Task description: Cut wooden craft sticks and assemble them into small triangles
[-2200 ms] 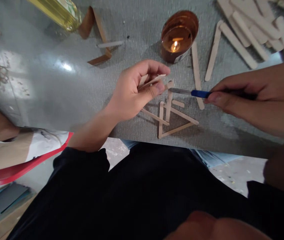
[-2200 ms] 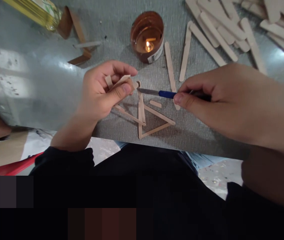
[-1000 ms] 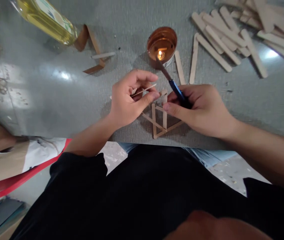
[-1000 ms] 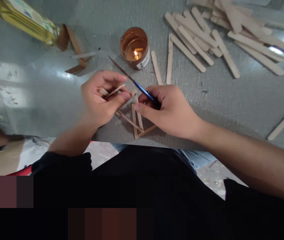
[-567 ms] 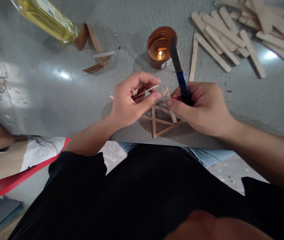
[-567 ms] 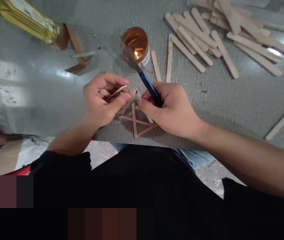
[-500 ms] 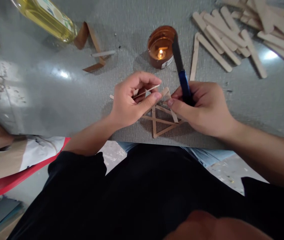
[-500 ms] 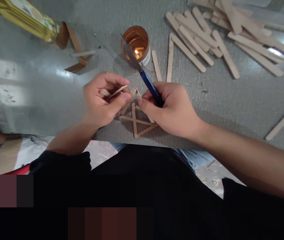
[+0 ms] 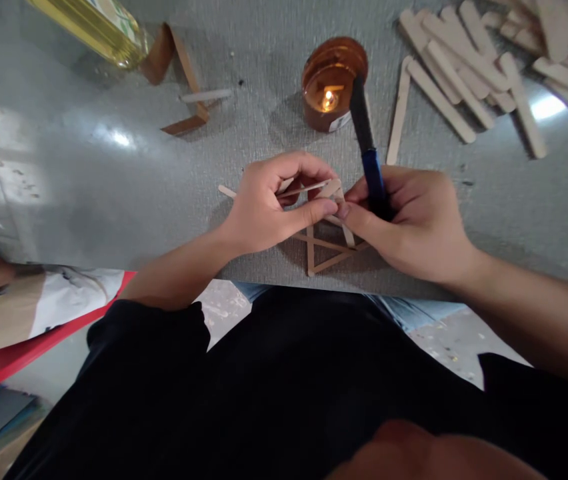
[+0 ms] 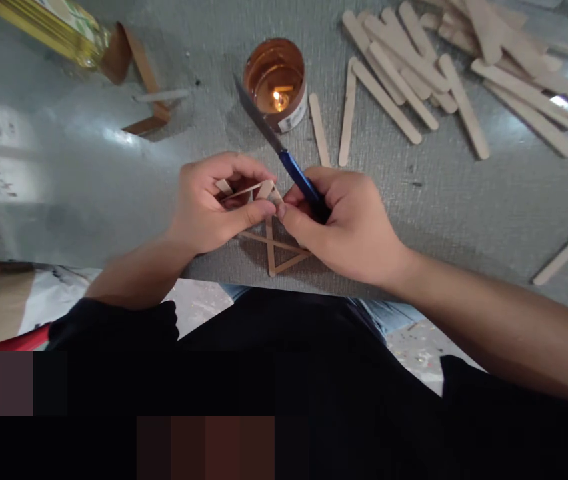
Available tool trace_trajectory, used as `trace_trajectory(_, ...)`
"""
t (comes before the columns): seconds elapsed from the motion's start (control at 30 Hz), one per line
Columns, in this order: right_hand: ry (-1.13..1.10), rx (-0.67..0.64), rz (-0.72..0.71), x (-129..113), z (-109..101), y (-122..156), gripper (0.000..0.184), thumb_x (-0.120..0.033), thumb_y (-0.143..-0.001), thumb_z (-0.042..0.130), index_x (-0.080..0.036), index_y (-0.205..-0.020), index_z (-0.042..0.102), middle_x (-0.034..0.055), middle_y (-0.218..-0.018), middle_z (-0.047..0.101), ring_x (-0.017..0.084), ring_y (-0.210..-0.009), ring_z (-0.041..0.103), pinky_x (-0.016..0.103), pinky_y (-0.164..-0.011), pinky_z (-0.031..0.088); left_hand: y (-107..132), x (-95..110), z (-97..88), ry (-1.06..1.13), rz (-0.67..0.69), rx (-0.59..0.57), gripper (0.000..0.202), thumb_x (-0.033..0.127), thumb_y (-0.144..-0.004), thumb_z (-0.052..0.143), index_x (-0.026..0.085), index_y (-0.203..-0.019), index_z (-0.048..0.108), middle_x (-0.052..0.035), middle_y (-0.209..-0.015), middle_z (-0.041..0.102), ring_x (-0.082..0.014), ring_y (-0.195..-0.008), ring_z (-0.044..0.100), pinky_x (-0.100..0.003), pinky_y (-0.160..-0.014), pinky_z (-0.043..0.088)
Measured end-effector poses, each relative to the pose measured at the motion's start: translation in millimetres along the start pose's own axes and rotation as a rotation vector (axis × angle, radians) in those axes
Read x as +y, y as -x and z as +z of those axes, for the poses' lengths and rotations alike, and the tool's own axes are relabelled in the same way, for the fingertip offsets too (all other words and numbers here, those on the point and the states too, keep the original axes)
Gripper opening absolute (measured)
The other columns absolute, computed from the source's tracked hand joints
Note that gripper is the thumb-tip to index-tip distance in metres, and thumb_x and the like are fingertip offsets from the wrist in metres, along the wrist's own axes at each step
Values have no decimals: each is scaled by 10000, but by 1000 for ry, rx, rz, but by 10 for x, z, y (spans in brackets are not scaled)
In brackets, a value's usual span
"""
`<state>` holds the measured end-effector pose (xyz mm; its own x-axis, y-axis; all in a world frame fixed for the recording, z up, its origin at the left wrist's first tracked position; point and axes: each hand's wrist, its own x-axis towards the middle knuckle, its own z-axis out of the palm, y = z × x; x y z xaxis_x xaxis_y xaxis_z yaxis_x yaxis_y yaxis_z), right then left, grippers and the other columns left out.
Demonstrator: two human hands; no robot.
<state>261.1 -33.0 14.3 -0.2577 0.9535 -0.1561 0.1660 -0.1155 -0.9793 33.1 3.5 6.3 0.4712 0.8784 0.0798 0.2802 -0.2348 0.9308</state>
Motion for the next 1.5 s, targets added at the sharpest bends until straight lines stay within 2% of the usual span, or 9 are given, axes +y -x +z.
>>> trace_trajectory(0.13,-53,-133,-45,17,-25,35,328,-545,-1017,737,-220,-979,715,-12,-746,664,83,-607,555,255,-553,441,6,55,-10,-8,-20,-3,232,414,-971,791,196,-1046,765,1,-806,709,-61,-616,578,-206,-561,465)
trace_trajectory(0.27,-171,-201,10,23,-46,70,367,-568,-1121,529,-230,-1121,672,6,-812,713,86,-586,601,251,-525,468,13,54,-26,22,-37,-16,214,371,-924,829,195,-995,731,23,-741,665,-56,-583,546,-198,-533,445)
trace_trajectory(0.33,-188,-217,17,28,-54,71,347,-566,-1112,551,-239,-1135,665,-2,-785,694,91,-595,602,250,-532,468,12,48,-37,13,-48,-27,236,377,-907,847,196,-975,711,27,-737,648,-59,-590,546,-204,-545,447)
trace_trajectory(0.4,-178,-231,8,32,-59,59,321,-557,-1059,666,-249,-1148,679,-15,-763,662,94,-611,578,252,-538,447,7,46,-49,-6,-53,-31,265,401,-908,849,196,-937,683,25,-752,640,-62,-603,549,-212,-561,451)
trace_trajectory(0.53,15,-135,-6,21,-63,23,313,-479,-904,878,-222,-959,708,-19,-762,630,93,-644,531,262,-555,413,-17,47,-72,-17,-46,-63,289,415,-920,839,189,-888,661,10,-799,663,-73,-638,570,-229,-590,467)
trace_trajectory(0.77,122,-46,-54,-28,-58,16,218,-351,-982,782,-211,-859,669,-25,-696,578,78,-601,464,274,-562,380,-21,46,-78,19,6,-80,163,352,-990,770,193,-1003,737,0,-851,705,-80,-676,610,-234,-625,496)
trace_trajectory(1.07,123,21,-75,-4,-24,40,217,-352,-939,805,-229,-860,645,-8,-729,600,107,-605,480,311,-552,373,-14,64,-7,51,171,-10,110,259,-994,741,162,-956,706,12,-833,674,-42,-648,563,-188,-576,426)
trace_trajectory(1.33,119,69,-119,31,8,67,156,-339,-960,741,-241,-898,637,-16,-746,612,113,-625,521,303,-576,402,19,49,22,-59,217,51,157,338,-1001,732,190,-961,698,7,-846,705,-50,-620,566,-207,-559,433)
trace_trajectory(1.5,111,55,-114,18,-5,61,149,-330,-969,736,-233,-908,640,-22,-761,615,99,-634,515,291,-583,403,6,36,-18,94,228,-43,83,291,-942,774,233,-985,733,-7,-883,727,-81,-672,597,-246,-584,448)
